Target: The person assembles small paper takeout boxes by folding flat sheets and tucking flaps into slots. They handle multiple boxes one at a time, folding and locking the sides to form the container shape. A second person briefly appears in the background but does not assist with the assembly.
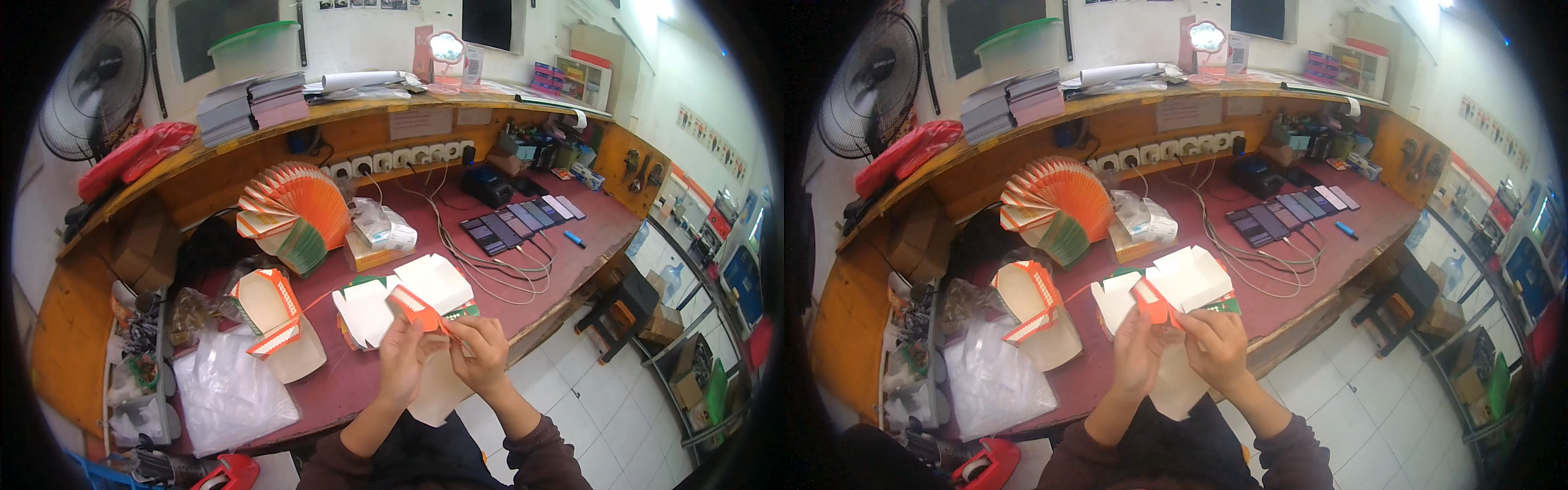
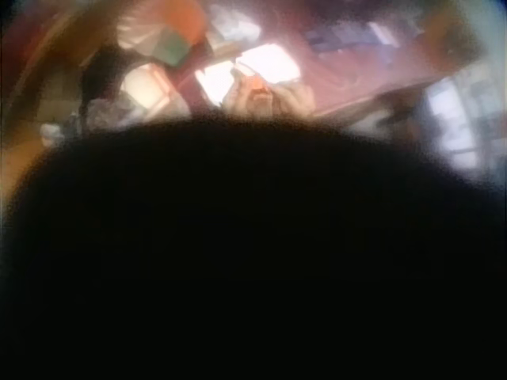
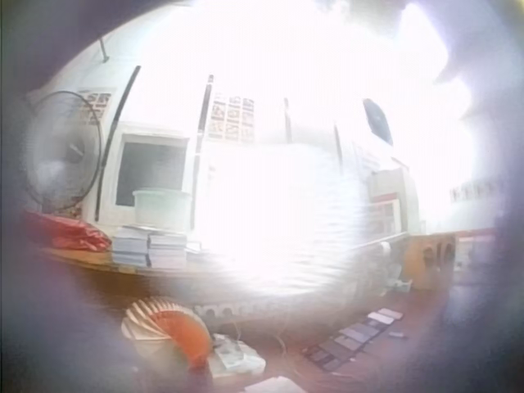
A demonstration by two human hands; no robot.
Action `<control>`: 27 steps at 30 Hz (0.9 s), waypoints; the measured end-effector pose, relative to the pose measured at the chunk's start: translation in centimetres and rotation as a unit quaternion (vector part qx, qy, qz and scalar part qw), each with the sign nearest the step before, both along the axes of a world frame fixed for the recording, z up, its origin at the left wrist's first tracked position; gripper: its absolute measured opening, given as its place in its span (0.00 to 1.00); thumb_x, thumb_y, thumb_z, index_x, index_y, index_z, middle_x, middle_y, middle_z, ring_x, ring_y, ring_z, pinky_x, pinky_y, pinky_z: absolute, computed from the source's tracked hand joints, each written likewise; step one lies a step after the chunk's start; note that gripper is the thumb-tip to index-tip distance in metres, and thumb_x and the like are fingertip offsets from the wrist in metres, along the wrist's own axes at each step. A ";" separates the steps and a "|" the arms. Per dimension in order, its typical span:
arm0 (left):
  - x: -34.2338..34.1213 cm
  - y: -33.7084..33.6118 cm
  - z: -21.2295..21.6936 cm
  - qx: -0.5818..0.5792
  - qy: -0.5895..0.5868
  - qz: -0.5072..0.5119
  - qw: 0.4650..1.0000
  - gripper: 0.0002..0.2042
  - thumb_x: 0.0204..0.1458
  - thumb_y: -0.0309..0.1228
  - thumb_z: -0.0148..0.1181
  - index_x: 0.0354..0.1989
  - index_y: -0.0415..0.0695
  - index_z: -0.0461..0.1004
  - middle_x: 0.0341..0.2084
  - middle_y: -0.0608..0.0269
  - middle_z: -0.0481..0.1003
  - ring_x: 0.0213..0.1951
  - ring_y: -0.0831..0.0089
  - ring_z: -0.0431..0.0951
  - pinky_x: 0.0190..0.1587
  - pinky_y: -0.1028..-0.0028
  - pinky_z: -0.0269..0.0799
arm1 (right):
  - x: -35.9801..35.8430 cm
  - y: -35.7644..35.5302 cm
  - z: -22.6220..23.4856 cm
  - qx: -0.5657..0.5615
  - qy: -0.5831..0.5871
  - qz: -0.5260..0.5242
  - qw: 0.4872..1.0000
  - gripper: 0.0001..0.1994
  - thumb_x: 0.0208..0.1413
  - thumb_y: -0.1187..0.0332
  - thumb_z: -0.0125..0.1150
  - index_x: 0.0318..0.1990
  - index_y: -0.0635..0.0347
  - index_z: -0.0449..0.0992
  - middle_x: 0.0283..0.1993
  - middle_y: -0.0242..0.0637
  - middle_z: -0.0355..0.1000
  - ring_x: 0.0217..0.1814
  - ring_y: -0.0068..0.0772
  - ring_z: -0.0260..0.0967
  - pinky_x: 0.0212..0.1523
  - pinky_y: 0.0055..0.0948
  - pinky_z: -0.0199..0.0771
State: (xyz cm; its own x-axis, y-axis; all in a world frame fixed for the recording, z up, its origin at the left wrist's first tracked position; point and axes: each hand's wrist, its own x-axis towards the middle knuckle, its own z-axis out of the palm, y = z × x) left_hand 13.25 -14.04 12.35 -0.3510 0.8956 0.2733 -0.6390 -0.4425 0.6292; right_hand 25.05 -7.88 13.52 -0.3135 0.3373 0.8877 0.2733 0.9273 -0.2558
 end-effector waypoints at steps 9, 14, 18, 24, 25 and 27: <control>0.3 -0.2 -1.5 0.077 0.425 0.466 0.772 0.06 0.42 0.16 0.66 0.29 0.36 0.76 0.27 0.60 0.77 0.27 0.74 0.77 0.29 0.78 0.72 | 0.4 -1.8 -0.1 -0.099 0.090 0.006 0.991 0.05 0.42 0.77 0.67 0.28 0.62 0.77 0.26 0.36 0.70 0.25 0.29 0.64 0.27 0.23 0.61; 1.4 -1.0 -1.9 0.124 0.374 0.383 0.836 0.08 0.41 0.16 0.66 0.31 0.37 0.76 0.27 0.60 0.77 0.30 0.76 0.76 0.31 0.78 0.70 | -0.1 -2.8 -0.4 -0.180 0.174 0.076 0.965 0.04 0.45 0.75 0.67 0.28 0.63 0.77 0.27 0.36 0.69 0.27 0.28 0.66 0.28 0.23 0.63; 1.6 -2.2 -1.6 0.089 0.234 0.289 0.924 0.05 0.45 0.22 0.65 0.29 0.37 0.76 0.25 0.62 0.76 0.28 0.79 0.74 0.30 0.81 0.67 | 0.4 -4.3 0.1 -0.159 0.186 0.118 0.962 0.07 0.41 0.77 0.68 0.30 0.61 0.78 0.29 0.37 0.71 0.27 0.31 0.68 0.27 0.25 0.67; 0.0 -4.1 -1.1 0.102 0.301 0.286 0.904 0.12 0.50 0.36 0.63 0.27 0.38 0.77 0.24 0.64 0.76 0.25 0.78 0.73 0.29 0.77 0.67 | 0.7 -6.3 1.0 -0.079 0.105 0.145 0.981 0.08 0.42 0.78 0.66 0.32 0.64 0.76 0.30 0.39 0.71 0.31 0.35 0.71 0.31 0.27 0.72; -0.1 -4.2 -1.1 0.119 0.292 0.280 0.907 0.13 0.50 0.37 0.63 0.27 0.38 0.77 0.24 0.64 0.76 0.25 0.78 0.73 0.29 0.77 0.68 | 0.7 -6.4 1.2 -0.079 0.097 0.144 0.982 0.09 0.41 0.80 0.66 0.33 0.64 0.76 0.30 0.39 0.71 0.32 0.35 0.72 0.31 0.27 0.73; -0.6 -4.0 -1.1 0.156 0.333 0.303 0.879 0.09 0.45 0.32 0.67 0.28 0.37 0.78 0.24 0.65 0.77 0.27 0.78 0.74 0.30 0.78 0.67 | 0.5 -6.4 1.5 -0.068 0.110 0.135 0.982 0.11 0.39 0.81 0.66 0.34 0.63 0.77 0.32 0.38 0.72 0.35 0.37 0.73 0.32 0.27 0.74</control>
State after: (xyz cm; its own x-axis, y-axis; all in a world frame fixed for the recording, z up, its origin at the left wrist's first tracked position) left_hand 12.64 -17.99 11.23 -0.4070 0.4437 0.7984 0.2384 -0.7922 0.5618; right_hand 25.50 -14.32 15.05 -0.2143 0.3880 0.8964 -0.0537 0.9116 -0.4075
